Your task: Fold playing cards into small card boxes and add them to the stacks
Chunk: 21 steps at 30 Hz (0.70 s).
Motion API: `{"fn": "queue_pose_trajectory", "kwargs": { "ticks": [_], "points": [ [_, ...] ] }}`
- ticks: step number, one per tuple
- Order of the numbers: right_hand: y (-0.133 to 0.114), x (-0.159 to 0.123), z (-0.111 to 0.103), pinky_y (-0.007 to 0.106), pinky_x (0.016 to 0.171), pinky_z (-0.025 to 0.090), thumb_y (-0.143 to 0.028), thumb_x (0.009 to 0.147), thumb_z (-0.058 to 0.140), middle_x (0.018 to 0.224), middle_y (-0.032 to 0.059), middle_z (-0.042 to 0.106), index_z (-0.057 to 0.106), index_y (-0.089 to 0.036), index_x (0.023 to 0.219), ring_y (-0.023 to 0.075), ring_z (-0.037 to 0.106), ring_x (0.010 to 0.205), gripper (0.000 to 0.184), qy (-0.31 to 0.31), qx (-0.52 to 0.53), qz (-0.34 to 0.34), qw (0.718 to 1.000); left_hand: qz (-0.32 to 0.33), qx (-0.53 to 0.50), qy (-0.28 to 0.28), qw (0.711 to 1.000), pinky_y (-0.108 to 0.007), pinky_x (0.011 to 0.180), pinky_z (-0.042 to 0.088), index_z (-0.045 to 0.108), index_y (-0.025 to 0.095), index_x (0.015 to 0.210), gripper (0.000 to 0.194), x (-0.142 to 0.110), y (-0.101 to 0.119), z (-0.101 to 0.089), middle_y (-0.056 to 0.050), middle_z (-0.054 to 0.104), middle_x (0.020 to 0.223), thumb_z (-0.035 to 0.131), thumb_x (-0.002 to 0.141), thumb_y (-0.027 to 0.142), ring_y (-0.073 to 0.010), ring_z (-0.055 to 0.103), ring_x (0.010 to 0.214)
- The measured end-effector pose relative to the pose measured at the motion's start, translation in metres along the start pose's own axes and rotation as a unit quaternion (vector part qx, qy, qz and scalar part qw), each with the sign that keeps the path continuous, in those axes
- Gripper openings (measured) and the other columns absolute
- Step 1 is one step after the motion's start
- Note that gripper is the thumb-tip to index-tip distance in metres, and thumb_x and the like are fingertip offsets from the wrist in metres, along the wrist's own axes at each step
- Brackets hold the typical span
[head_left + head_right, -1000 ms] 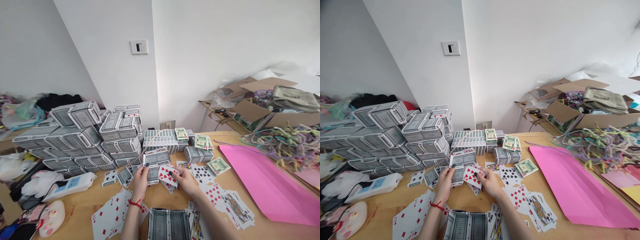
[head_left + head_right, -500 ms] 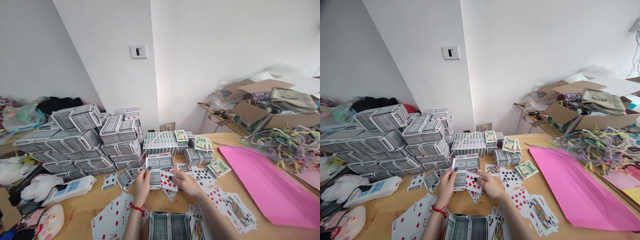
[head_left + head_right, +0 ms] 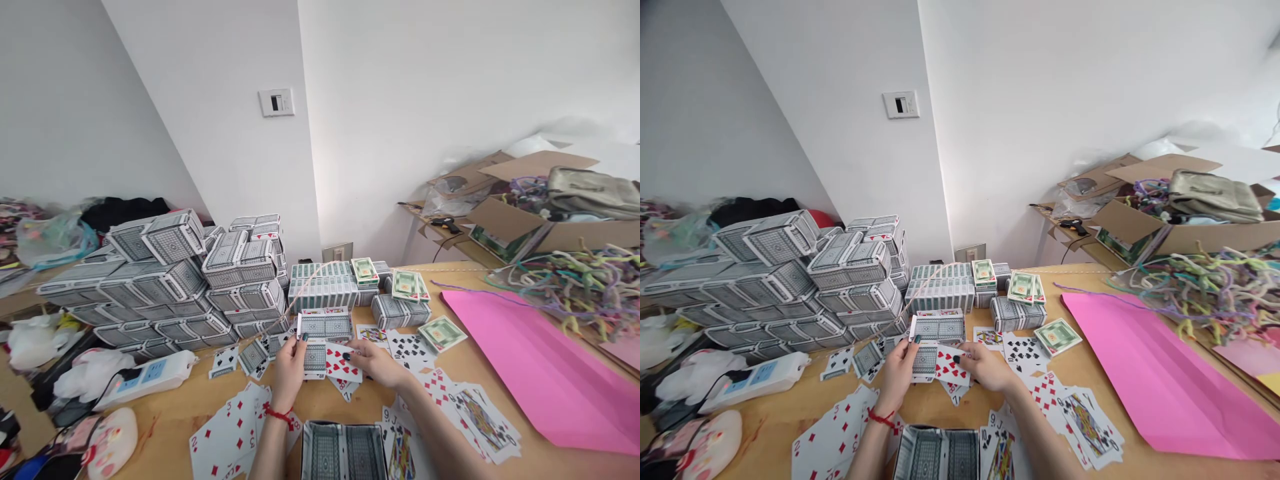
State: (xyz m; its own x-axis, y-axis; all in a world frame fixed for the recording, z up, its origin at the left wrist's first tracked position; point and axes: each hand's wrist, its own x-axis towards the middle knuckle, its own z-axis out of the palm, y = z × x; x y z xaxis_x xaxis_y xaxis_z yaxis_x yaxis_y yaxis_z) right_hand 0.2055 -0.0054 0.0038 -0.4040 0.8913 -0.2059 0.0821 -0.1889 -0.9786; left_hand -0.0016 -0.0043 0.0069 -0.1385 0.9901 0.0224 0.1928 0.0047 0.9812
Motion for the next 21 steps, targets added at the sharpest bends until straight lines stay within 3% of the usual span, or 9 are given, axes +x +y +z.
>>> {"fn": "queue_pose_trajectory", "kwargs": {
  "ticks": [9, 13, 18, 21],
  "points": [
    [0.000, 0.001, -0.003, 0.020, 0.045, 0.035, -0.037, 0.070, 0.059, 0.053, -0.0036, 0.054, 0.057, -0.018, 0.069, 0.0100, 0.045, 0.046, 0.019, -0.015, 0.005, 0.010, 1.000, 0.002, 0.016, 0.000, 1.000, -0.021, 0.046, 0.022, 0.050, 0.019, 0.057, 0.038, 0.000, 0.000, 0.000, 0.005, 0.035, 0.049, 0.051, 0.071, 0.054, -0.0109, 0.029, 0.047],
    [-0.002, 0.002, 0.001, 0.021, 0.046, 0.035, -0.039, 0.071, 0.059, 0.052, -0.0034, 0.053, 0.056, -0.018, 0.065, 0.0101, 0.045, 0.046, 0.022, 0.012, 0.028, -0.006, 1.000, 0.009, 0.027, 0.002, 1.000, -0.021, 0.048, 0.023, 0.052, 0.019, 0.060, 0.035, 0.000, -0.001, 0.003, 0.005, 0.038, 0.051, 0.050, 0.073, 0.051, -0.0115, 0.031, 0.049],
    [-0.005, 0.004, 0.011, 0.025, 0.054, 0.041, -0.044, 0.070, 0.060, 0.061, -0.0009, 0.059, 0.055, -0.018, 0.076, 0.0131, 0.053, 0.053, 0.027, 0.044, 0.160, -0.046, 0.985, 0.020, 0.065, 0.062, 0.996, -0.021, 0.050, 0.026, 0.055, 0.019, 0.066, 0.032, -0.003, 0.000, 0.007, 0.004, 0.043, 0.052, 0.046, 0.077, 0.048, -0.0127, 0.035, 0.051],
    [-0.004, 0.005, 0.016, 0.022, 0.046, 0.036, -0.048, 0.072, 0.056, 0.053, -0.0022, 0.055, 0.050, -0.018, 0.065, 0.0103, 0.047, 0.044, 0.032, 0.057, 0.116, -0.052, 0.990, 0.040, 0.092, 0.100, 0.990, -0.021, 0.050, 0.027, 0.052, 0.020, 0.062, 0.031, -0.002, 0.000, 0.006, 0.004, 0.044, 0.051, 0.045, 0.078, 0.046, -0.0132, 0.038, 0.051]
  ]
}}
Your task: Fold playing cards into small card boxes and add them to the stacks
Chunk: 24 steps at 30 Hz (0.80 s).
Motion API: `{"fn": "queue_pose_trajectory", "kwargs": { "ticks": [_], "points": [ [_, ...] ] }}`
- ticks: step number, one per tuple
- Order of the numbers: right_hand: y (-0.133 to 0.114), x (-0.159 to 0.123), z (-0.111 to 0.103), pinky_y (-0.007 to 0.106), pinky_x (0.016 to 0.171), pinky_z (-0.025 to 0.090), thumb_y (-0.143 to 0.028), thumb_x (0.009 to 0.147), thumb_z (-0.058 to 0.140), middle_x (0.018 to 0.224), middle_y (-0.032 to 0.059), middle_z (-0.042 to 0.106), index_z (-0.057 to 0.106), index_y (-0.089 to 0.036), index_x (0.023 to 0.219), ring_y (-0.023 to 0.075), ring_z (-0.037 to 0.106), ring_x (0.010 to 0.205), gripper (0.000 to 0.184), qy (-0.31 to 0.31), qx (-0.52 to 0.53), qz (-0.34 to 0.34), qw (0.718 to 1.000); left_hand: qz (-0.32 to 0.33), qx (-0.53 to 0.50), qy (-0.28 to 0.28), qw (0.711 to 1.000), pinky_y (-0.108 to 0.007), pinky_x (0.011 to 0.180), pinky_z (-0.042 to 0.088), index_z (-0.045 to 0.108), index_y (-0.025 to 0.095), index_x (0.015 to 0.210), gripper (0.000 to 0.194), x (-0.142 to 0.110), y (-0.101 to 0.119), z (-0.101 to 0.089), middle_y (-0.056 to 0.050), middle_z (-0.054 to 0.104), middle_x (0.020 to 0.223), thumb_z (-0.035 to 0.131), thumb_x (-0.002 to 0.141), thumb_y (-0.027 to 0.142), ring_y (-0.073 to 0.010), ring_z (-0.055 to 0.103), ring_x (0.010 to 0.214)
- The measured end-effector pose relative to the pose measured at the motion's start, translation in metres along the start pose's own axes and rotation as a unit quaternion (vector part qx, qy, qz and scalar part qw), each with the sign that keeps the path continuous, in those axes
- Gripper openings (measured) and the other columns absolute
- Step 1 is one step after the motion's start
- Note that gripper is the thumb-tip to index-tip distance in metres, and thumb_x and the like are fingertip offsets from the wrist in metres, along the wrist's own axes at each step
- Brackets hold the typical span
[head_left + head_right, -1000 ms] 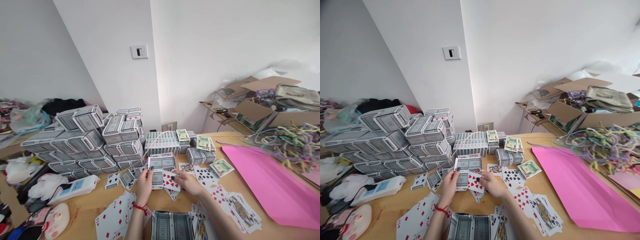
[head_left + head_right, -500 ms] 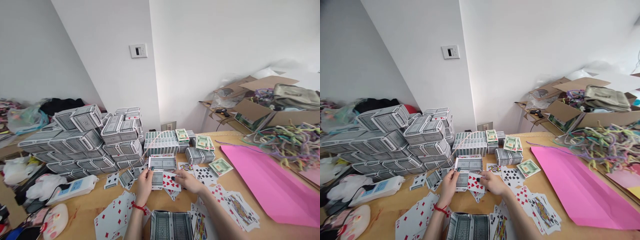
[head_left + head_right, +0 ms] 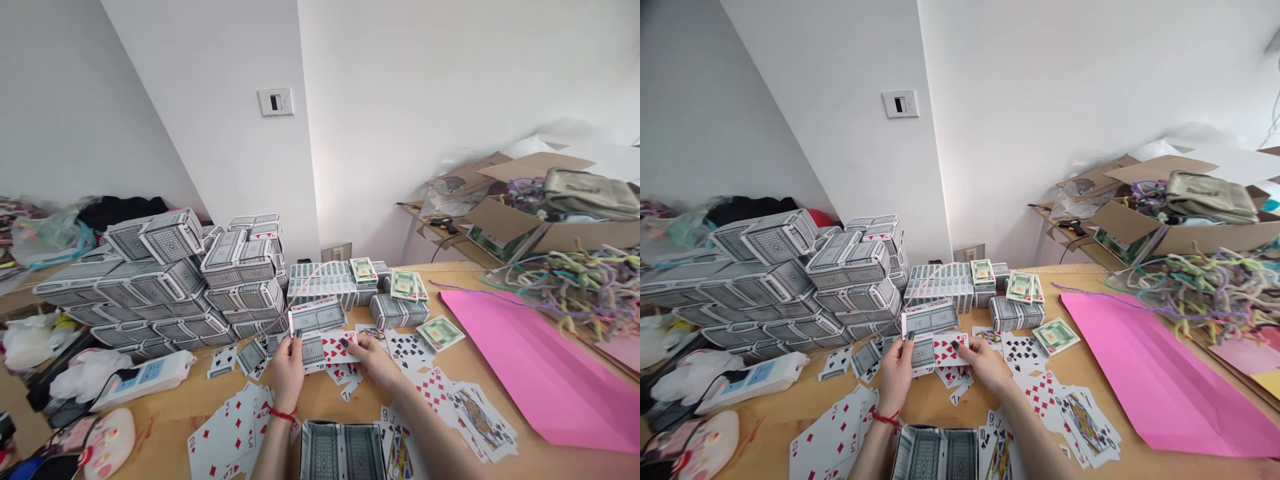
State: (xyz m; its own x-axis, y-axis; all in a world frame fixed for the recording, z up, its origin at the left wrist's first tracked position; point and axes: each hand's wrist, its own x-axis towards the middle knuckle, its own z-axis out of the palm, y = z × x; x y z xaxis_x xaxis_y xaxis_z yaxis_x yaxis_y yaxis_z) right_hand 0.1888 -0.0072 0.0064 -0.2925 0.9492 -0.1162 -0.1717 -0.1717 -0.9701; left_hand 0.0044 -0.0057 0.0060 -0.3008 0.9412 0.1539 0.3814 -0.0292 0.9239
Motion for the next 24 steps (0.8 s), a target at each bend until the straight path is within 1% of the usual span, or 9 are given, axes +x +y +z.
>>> {"fn": "queue_pose_trajectory", "kwargs": {
  "ticks": [2, 4, 7, 9, 12, 16, 18, 21, 24],
  "points": [
    [0.002, 0.000, 0.003, 0.021, 0.040, 0.030, -0.052, 0.075, 0.049, 0.047, -0.0040, 0.050, 0.044, -0.020, 0.060, 0.0085, 0.039, 0.037, 0.036, 0.006, -0.061, -0.003, 0.998, 0.011, 0.011, 0.009, 1.000, -0.021, 0.050, 0.027, 0.051, 0.020, 0.061, 0.030, 0.001, 0.000, -0.001, 0.004, 0.044, 0.050, 0.045, 0.079, 0.044, -0.0134, 0.038, 0.050],
    [0.002, 0.001, 0.006, 0.021, 0.039, 0.026, -0.053, 0.077, 0.045, 0.044, -0.0060, 0.044, 0.039, -0.021, 0.059, 0.0080, 0.033, 0.036, 0.036, 0.012, -0.101, -0.009, 0.995, 0.015, 0.022, 0.005, 1.000, -0.021, 0.050, 0.027, 0.051, 0.020, 0.061, 0.030, 0.001, 0.001, -0.002, 0.004, 0.043, 0.050, 0.045, 0.079, 0.043, -0.0135, 0.038, 0.050],
    [-0.001, 0.000, 0.007, 0.021, 0.041, 0.024, -0.053, 0.076, 0.045, 0.046, -0.0081, 0.034, 0.035, -0.022, 0.061, 0.0084, 0.028, 0.040, 0.035, 0.013, -0.118, -0.013, 0.993, 0.007, 0.029, -0.009, 1.000, -0.021, 0.049, 0.027, 0.053, 0.020, 0.063, 0.030, -0.001, 0.002, -0.002, 0.004, 0.042, 0.050, 0.043, 0.079, 0.043, -0.0135, 0.036, 0.050],
    [-0.004, 0.000, 0.006, 0.022, 0.042, 0.023, -0.053, 0.076, 0.044, 0.049, -0.0080, 0.032, 0.034, -0.023, 0.063, 0.0086, 0.026, 0.042, 0.035, 0.002, -0.125, -0.003, 0.992, -0.006, 0.030, -0.017, 0.999, -0.021, 0.048, 0.026, 0.055, 0.020, 0.065, 0.031, -0.002, 0.003, -0.002, 0.004, 0.039, 0.049, 0.043, 0.079, 0.044, -0.0134, 0.035, 0.050],
    [-0.004, -0.001, 0.005, 0.022, 0.043, 0.023, -0.052, 0.077, 0.043, 0.051, -0.0077, 0.030, 0.033, -0.023, 0.064, 0.0086, 0.025, 0.043, 0.034, -0.014, -0.130, 0.003, 0.991, -0.018, 0.034, -0.020, 0.999, -0.021, 0.048, 0.026, 0.057, 0.019, 0.069, 0.032, -0.003, 0.004, -0.002, 0.005, 0.038, 0.049, 0.041, 0.079, 0.045, -0.0132, 0.034, 0.049],
    [-0.003, -0.001, 0.008, 0.022, 0.044, 0.025, -0.052, 0.078, 0.044, 0.055, -0.0070, 0.031, 0.035, -0.022, 0.066, 0.0084, 0.026, 0.045, 0.033, -0.022, -0.095, 0.000, 0.995, -0.015, 0.041, -0.018, 0.999, -0.021, 0.050, 0.029, 0.059, 0.018, 0.073, 0.032, -0.003, 0.004, -0.001, 0.003, 0.043, 0.052, 0.041, 0.079, 0.044, -0.0135, 0.037, 0.051],
    [-0.002, -0.001, 0.012, 0.022, 0.044, 0.027, -0.053, 0.076, 0.046, 0.056, -0.0065, 0.033, 0.036, -0.022, 0.067, 0.0086, 0.029, 0.045, 0.034, -0.022, -0.077, 0.007, 0.997, -0.011, 0.037, -0.015, 0.999, -0.021, 0.050, 0.030, 0.058, 0.019, 0.070, 0.032, -0.003, 0.005, 0.001, 0.003, 0.046, 0.053, 0.042, 0.079, 0.045, -0.0136, 0.039, 0.052],
    [0.002, -0.001, 0.019, 0.022, 0.047, 0.032, -0.054, 0.075, 0.048, 0.059, -0.0058, 0.038, 0.038, -0.022, 0.068, 0.0087, 0.034, 0.048, 0.035, -0.015, -0.059, 0.017, 0.998, -0.011, 0.025, -0.011, 1.000, -0.021, 0.049, 0.029, 0.054, 0.019, 0.061, 0.034, -0.006, 0.006, 0.004, 0.004, 0.042, 0.049, 0.042, 0.078, 0.046, -0.0131, 0.037, 0.050],
    [0.008, -0.001, 0.023, 0.021, 0.048, 0.034, -0.055, 0.076, 0.048, 0.060, -0.0060, 0.040, 0.037, -0.021, 0.069, 0.0072, 0.036, 0.047, 0.036, -0.014, -0.054, 0.022, 0.998, -0.010, 0.008, -0.022, 1.000, -0.020, 0.051, 0.031, 0.054, 0.019, 0.064, 0.033, -0.008, 0.007, 0.008, 0.003, 0.046, 0.053, 0.042, 0.079, 0.045, -0.0132, 0.039, 0.052]
  ]
}}
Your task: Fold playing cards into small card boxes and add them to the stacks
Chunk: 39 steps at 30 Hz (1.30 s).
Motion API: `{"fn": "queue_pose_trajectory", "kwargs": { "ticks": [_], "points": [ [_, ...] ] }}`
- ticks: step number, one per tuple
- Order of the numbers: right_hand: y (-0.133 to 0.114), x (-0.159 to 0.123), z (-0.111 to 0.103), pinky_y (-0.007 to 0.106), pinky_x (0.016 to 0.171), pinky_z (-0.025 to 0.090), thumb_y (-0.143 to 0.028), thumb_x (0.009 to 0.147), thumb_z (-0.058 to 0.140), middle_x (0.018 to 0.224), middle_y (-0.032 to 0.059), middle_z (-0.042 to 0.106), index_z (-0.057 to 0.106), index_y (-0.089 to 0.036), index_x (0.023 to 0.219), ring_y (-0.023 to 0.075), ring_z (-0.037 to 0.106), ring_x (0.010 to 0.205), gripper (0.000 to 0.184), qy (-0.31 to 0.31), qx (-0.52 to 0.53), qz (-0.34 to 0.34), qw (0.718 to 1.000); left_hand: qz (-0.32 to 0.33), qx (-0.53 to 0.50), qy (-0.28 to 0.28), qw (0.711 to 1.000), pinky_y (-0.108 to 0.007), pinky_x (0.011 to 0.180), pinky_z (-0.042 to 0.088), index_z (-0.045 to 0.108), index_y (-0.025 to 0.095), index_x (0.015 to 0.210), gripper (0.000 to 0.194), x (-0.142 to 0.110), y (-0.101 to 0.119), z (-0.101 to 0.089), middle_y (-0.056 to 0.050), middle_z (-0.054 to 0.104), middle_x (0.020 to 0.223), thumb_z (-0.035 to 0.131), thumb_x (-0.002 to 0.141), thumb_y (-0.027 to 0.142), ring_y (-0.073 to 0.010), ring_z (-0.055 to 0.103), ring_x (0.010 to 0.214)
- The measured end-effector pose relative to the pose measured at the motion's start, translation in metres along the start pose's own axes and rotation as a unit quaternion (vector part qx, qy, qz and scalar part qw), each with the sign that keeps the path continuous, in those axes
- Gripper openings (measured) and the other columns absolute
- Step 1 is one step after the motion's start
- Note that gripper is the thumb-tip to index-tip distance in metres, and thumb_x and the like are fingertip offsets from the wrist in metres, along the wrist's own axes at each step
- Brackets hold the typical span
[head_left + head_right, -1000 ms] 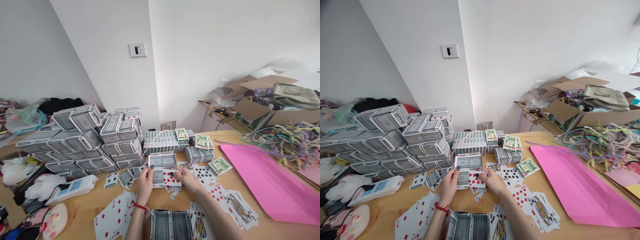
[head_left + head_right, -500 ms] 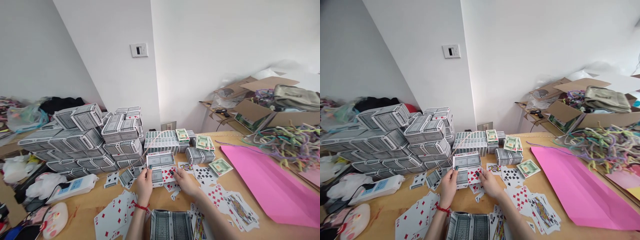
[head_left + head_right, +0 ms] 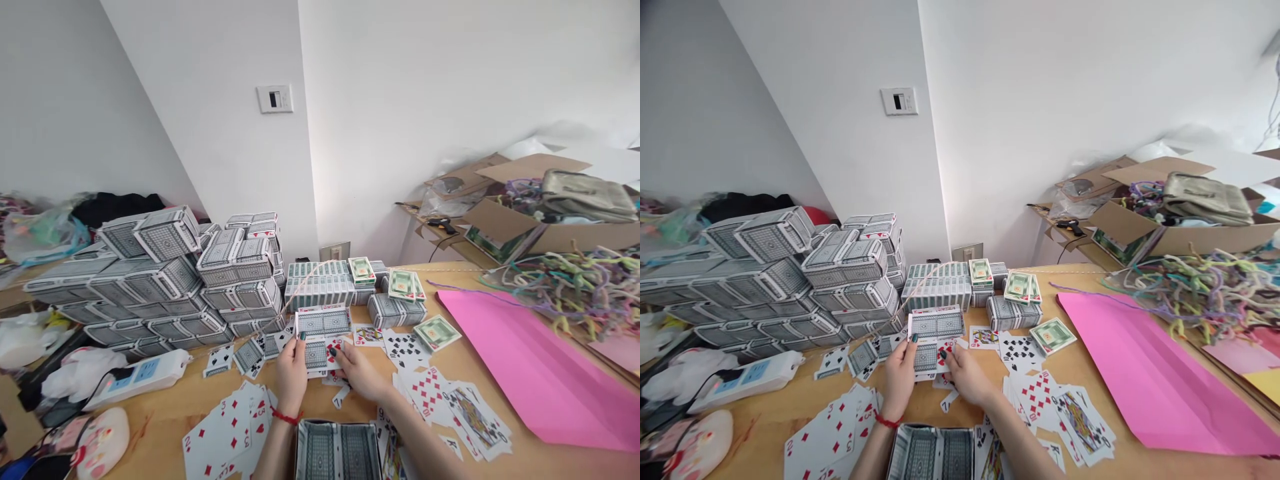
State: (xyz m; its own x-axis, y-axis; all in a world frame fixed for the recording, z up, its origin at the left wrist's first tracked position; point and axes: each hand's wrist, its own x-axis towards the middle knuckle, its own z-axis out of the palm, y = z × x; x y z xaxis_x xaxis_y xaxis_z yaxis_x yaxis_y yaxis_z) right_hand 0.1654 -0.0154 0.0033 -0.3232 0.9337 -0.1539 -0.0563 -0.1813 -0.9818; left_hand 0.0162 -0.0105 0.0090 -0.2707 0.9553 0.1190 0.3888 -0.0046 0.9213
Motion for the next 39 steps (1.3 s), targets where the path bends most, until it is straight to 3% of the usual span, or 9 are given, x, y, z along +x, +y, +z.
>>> {"fn": "queue_pose_trajectory", "kwargs": {
  "ticks": [3, 7, 13, 24, 30, 35, 39],
  "points": [
    [0.005, 0.000, 0.002, 0.019, 0.041, 0.029, -0.054, 0.079, 0.043, 0.051, -0.0088, 0.036, 0.031, -0.022, 0.066, 0.0056, 0.033, 0.040, 0.037, -0.006, -0.023, -0.003, 1.000, 0.002, -0.010, -0.009, 1.000, -0.021, 0.054, 0.033, 0.055, 0.019, 0.068, 0.032, -0.001, -0.001, 0.002, 0.002, 0.051, 0.058, 0.041, 0.079, 0.045, -0.0137, 0.042, 0.056],
    [0.004, -0.002, 0.004, 0.017, 0.033, 0.023, -0.055, 0.083, 0.033, 0.041, -0.0123, 0.035, 0.030, -0.023, 0.074, 0.0055, 0.030, 0.031, 0.033, -0.026, -0.069, 0.000, 0.997, 0.001, -0.008, -0.012, 1.000, -0.021, 0.052, 0.030, 0.051, 0.019, 0.063, 0.033, -0.001, -0.003, 0.003, 0.003, 0.044, 0.053, 0.040, 0.080, 0.045, -0.0125, 0.037, 0.052],
    [0.000, -0.004, 0.006, 0.015, 0.027, 0.023, -0.058, 0.082, 0.026, 0.039, -0.0125, 0.042, 0.030, -0.022, 0.084, 0.0053, 0.032, 0.024, 0.036, -0.054, -0.095, 0.019, 0.994, 0.004, -0.025, -0.017, 1.000, -0.021, 0.053, 0.032, 0.048, 0.019, 0.062, 0.035, -0.001, -0.005, 0.007, 0.003, 0.045, 0.056, 0.039, 0.080, 0.047, -0.0124, 0.039, 0.055],
    [0.002, -0.005, 0.014, 0.015, 0.028, 0.026, -0.056, 0.084, 0.026, 0.040, -0.0127, 0.044, 0.028, -0.023, 0.082, 0.0058, 0.033, 0.025, 0.033, -0.059, -0.063, 0.002, 0.996, 0.018, -0.017, 0.008, 1.000, -0.021, 0.051, 0.033, 0.049, 0.018, 0.060, 0.036, -0.003, -0.003, 0.010, 0.003, 0.048, 0.053, 0.039, 0.081, 0.045, -0.0120, 0.041, 0.053],
    [0.004, -0.002, 0.017, 0.016, 0.030, 0.028, -0.052, 0.084, 0.033, 0.045, -0.0116, 0.042, 0.030, -0.023, 0.084, 0.0057, 0.034, 0.028, 0.029, 0.011, -0.037, -0.033, 0.999, -0.001, -0.065, -0.024, 0.998, -0.023, 0.058, 0.039, 0.057, 0.017, 0.070, 0.034, -0.002, 0.003, 0.009, -0.002, 0.059, 0.065, 0.042, 0.080, 0.045, -0.0151, 0.051, 0.061],
    [0.011, 0.004, 0.013, 0.019, 0.032, 0.029, -0.053, 0.082, 0.037, 0.048, -0.0102, 0.043, 0.031, -0.024, 0.091, 0.0071, 0.034, 0.031, 0.031, 0.075, -0.007, -0.058, 0.995, -0.034, -0.169, -0.069, 0.983, -0.027, 0.069, 0.045, 0.062, 0.014, 0.097, 0.034, -0.002, 0.009, 0.005, -0.009, 0.065, 0.096, 0.048, 0.078, 0.040, -0.0201, 0.058, 0.083],
    [0.012, 0.005, 0.007, 0.024, 0.033, 0.031, -0.055, 0.080, 0.039, 0.049, -0.0063, 0.047, 0.034, -0.024, 0.094, 0.0111, 0.039, 0.032, 0.034, 0.109, -0.010, -0.052, 0.993, -0.032, -0.180, -0.106, 0.977, -0.027, 0.068, 0.047, 0.063, 0.016, 0.101, 0.035, -0.002, 0.006, 0.004, -0.008, 0.066, 0.098, 0.058, 0.072, 0.034, -0.0205, 0.060, 0.081]
  ]
}}
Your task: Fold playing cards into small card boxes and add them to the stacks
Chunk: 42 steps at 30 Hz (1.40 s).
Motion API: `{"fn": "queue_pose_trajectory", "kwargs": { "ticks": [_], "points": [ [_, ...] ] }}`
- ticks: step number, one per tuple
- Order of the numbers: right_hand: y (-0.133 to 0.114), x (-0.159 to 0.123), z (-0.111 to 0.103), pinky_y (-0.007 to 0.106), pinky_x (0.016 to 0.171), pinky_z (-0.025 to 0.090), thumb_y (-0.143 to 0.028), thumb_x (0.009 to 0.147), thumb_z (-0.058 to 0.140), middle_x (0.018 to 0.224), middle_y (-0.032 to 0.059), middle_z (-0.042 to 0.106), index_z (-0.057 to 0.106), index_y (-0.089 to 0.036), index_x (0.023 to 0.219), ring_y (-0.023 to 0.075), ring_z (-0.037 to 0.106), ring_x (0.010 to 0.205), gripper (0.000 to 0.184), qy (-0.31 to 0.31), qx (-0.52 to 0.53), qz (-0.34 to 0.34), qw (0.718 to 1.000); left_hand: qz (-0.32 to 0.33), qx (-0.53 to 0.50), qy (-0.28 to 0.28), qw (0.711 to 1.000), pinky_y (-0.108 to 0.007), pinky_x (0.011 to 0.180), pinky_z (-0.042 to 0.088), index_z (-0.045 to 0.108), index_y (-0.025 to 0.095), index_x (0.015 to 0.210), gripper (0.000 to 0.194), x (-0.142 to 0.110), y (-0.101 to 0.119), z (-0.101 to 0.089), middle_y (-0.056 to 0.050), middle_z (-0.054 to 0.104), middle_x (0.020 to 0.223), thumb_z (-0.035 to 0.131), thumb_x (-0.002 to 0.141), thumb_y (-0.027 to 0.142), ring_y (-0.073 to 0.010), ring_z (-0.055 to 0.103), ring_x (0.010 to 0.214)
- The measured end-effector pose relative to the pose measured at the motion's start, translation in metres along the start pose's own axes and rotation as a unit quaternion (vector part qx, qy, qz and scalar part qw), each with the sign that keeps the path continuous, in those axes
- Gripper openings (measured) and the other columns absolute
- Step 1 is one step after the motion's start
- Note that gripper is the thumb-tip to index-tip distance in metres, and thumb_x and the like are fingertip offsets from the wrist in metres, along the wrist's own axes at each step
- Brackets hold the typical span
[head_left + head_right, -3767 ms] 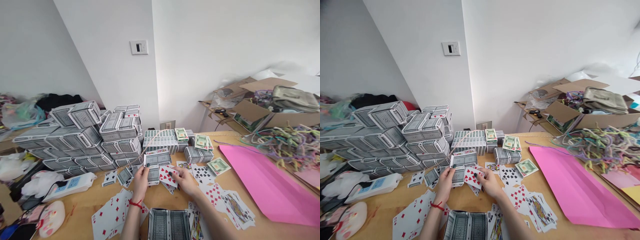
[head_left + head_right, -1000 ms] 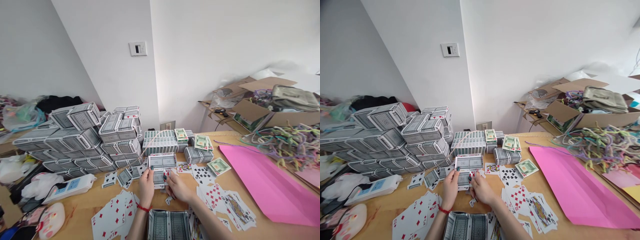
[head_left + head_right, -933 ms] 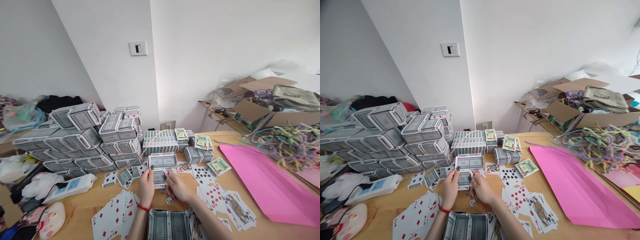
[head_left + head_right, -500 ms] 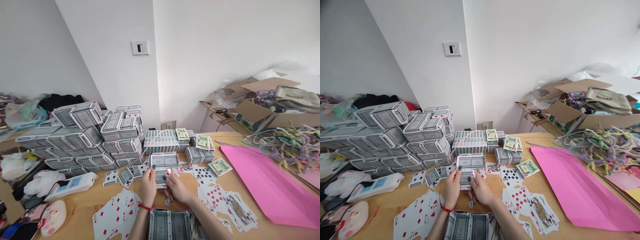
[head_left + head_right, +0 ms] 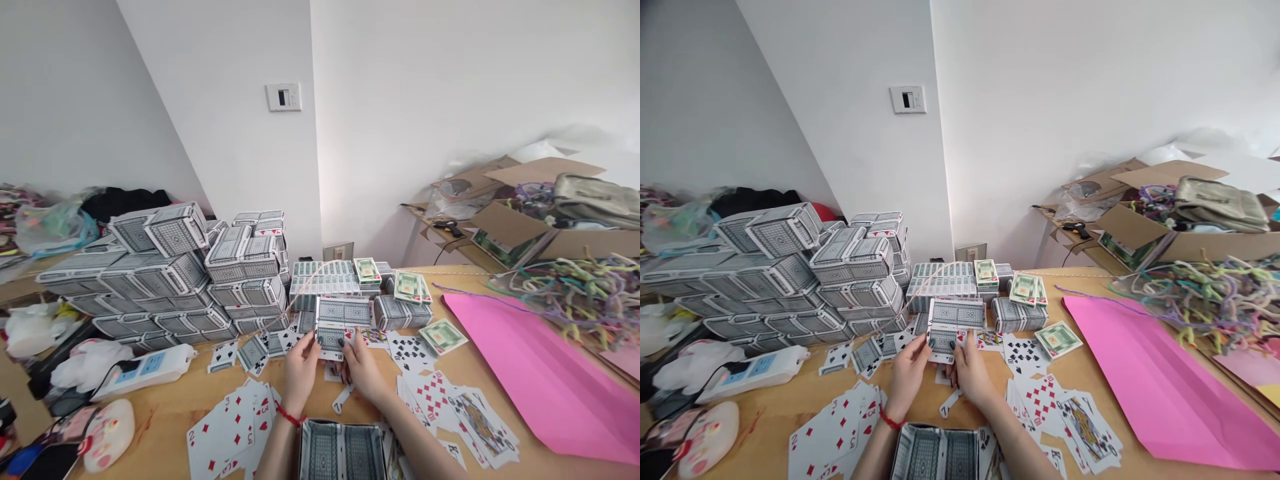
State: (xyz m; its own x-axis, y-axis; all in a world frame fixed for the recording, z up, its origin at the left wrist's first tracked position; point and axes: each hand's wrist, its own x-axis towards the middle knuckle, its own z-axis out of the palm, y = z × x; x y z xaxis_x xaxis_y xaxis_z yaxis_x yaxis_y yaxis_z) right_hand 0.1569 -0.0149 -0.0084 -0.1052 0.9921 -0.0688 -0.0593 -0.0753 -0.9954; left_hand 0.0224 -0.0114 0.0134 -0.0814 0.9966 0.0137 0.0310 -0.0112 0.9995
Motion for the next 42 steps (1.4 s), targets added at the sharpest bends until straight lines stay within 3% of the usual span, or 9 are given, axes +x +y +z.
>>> {"fn": "queue_pose_trajectory", "kwargs": {
  "ticks": [6, 12, 15, 19, 23, 26, 30, 33, 42],
  "points": [
    [-0.007, 0.002, -0.006, 0.026, 0.038, 0.031, -0.049, 0.075, 0.048, 0.038, -0.0017, 0.046, 0.040, -0.022, 0.048, 0.0124, 0.042, 0.035, 0.038, 0.042, -0.040, 0.014, 0.998, 0.001, -0.020, 0.026, 0.999, -0.029, 0.079, 0.045, 0.067, 0.016, 0.094, 0.028, 0.006, -0.013, -0.006, -0.010, 0.065, 0.101, 0.061, 0.070, 0.030, -0.0222, 0.058, 0.094],
    [-0.014, 0.003, -0.014, 0.024, 0.034, 0.026, -0.049, 0.072, 0.052, 0.035, -0.0012, 0.047, 0.044, -0.020, 0.039, 0.0094, 0.037, 0.027, 0.044, 0.025, -0.017, 0.025, 0.999, -0.007, -0.067, 0.037, 0.997, -0.031, 0.082, 0.044, 0.067, 0.018, 0.095, 0.029, 0.010, -0.021, -0.009, -0.009, 0.059, 0.114, 0.062, 0.068, 0.029, -0.0237, 0.052, 0.106],
    [-0.017, 0.004, -0.017, 0.025, 0.035, 0.030, -0.050, 0.070, 0.054, 0.039, 0.0001, 0.053, 0.048, -0.020, 0.041, 0.0103, 0.041, 0.029, 0.043, 0.021, 0.034, 0.030, 0.999, 0.003, -0.045, 0.046, 0.998, -0.029, 0.081, 0.043, 0.068, 0.018, 0.089, 0.025, 0.010, -0.018, -0.007, -0.008, 0.058, 0.114, 0.062, 0.067, 0.027, -0.0227, 0.051, 0.104],
    [-0.021, 0.004, -0.019, 0.029, 0.053, 0.044, -0.035, 0.063, 0.064, 0.064, 0.0034, 0.066, 0.063, -0.020, 0.064, 0.0171, 0.057, 0.051, 0.015, 0.016, 0.155, 0.031, 0.987, 0.014, -0.025, 0.056, 0.998, -0.028, 0.079, 0.043, 0.069, 0.017, 0.082, 0.021, 0.009, -0.010, -0.009, -0.009, 0.058, 0.108, 0.061, 0.067, 0.028, -0.0217, 0.054, 0.097],
    [-0.024, 0.002, -0.022, 0.030, 0.061, 0.045, -0.032, 0.065, 0.057, 0.078, 0.0056, 0.068, 0.066, -0.019, 0.080, 0.0210, 0.061, 0.067, 0.022, 0.016, 0.228, 0.054, 0.972, -0.001, -0.057, 0.022, 0.998, -0.029, 0.079, 0.044, 0.069, 0.019, 0.088, 0.025, 0.007, -0.002, -0.012, -0.008, 0.062, 0.104, 0.058, 0.069, 0.030, -0.0229, 0.056, 0.097],
    [-0.024, 0.003, -0.024, 0.030, 0.059, 0.044, -0.040, 0.069, 0.053, 0.077, 0.0074, 0.067, 0.065, -0.015, 0.084, 0.0210, 0.061, 0.066, 0.031, 0.019, 0.236, 0.063, 0.969, -0.061, -0.110, 0.013, 0.992, -0.028, 0.069, 0.046, 0.068, 0.018, 0.094, 0.030, 0.006, 0.002, -0.011, -0.009, 0.064, 0.105, 0.058, 0.068, 0.029, -0.0230, 0.059, 0.090],
    [-0.020, 0.007, -0.024, 0.024, 0.050, 0.038, -0.038, 0.059, 0.070, 0.061, -0.0012, 0.059, 0.063, -0.018, 0.085, 0.0136, 0.052, 0.052, 0.034, 0.048, 0.180, 0.056, 0.981, -0.135, -0.200, 0.013, 0.970, -0.025, 0.056, 0.046, 0.062, 0.017, 0.106, 0.041, 0.005, 0.007, -0.009, -0.009, 0.068, 0.096, 0.059, 0.067, 0.029, -0.0181, 0.062, 0.071],
    [-0.018, 0.009, -0.023, 0.022, 0.050, 0.037, -0.038, 0.056, 0.073, 0.058, -0.0034, 0.055, 0.060, -0.018, 0.081, 0.0118, 0.050, 0.052, 0.035, 0.021, 0.169, 0.038, 0.985, -0.162, -0.231, -0.003, 0.959, -0.024, 0.055, 0.045, 0.057, 0.019, 0.112, 0.048, 0.006, 0.010, -0.009, -0.005, 0.070, 0.086, 0.063, 0.066, 0.030, -0.0155, 0.062, 0.064],
    [-0.014, 0.010, -0.025, 0.024, 0.051, 0.042, -0.039, 0.051, 0.077, 0.054, -0.0037, 0.058, 0.053, -0.018, 0.077, 0.0119, 0.054, 0.048, 0.041, -0.019, 0.167, 0.073, 0.983, -0.232, -0.276, -0.091, 0.928, -0.024, 0.054, 0.045, 0.064, 0.014, 0.075, 0.016, 0.007, 0.004, -0.017, -0.002, 0.068, 0.061, 0.068, 0.063, 0.024, -0.0154, 0.062, 0.055]
  ]
}}
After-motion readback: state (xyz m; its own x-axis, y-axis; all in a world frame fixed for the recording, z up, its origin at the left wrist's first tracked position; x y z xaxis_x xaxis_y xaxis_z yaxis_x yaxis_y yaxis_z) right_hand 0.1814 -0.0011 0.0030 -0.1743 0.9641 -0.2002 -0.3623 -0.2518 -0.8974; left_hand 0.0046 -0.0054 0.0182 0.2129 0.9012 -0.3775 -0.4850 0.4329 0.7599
